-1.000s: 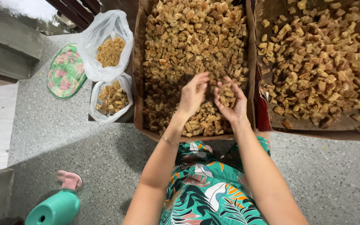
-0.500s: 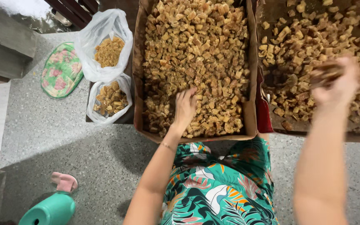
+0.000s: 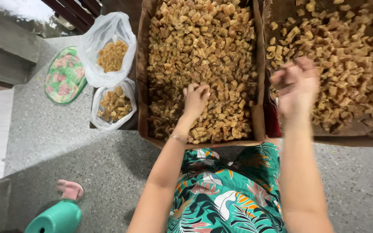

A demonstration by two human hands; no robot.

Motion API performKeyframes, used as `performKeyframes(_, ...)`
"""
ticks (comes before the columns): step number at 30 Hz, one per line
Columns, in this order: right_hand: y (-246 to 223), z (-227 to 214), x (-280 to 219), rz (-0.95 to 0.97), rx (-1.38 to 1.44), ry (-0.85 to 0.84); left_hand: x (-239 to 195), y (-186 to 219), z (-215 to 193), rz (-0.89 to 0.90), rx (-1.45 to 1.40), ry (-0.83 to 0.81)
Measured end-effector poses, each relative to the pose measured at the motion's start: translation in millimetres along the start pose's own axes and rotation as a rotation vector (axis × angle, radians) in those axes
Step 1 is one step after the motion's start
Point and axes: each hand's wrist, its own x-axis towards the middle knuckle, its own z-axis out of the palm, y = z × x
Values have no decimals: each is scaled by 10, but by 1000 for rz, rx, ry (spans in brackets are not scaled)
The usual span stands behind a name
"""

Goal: The person sorts small, brown, cubed food items by hand, moving them between two large cardboard boxes. The person scoops handfuls of the items from one box and transfers them to the other, occasionally breaking up clumps. The task involves repetitive manual handling of the food items without the use of tools.

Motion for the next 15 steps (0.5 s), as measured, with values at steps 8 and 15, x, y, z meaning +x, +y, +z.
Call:
performKeyframes(8, 1319, 315, -84, -245, -1307, -246, -220, -460, -106, -112, -1130, -284)
performKeyframes(15, 1582, 375, -623, -565, -1949, -555, -186, -553, -48, -64, -1035, -186)
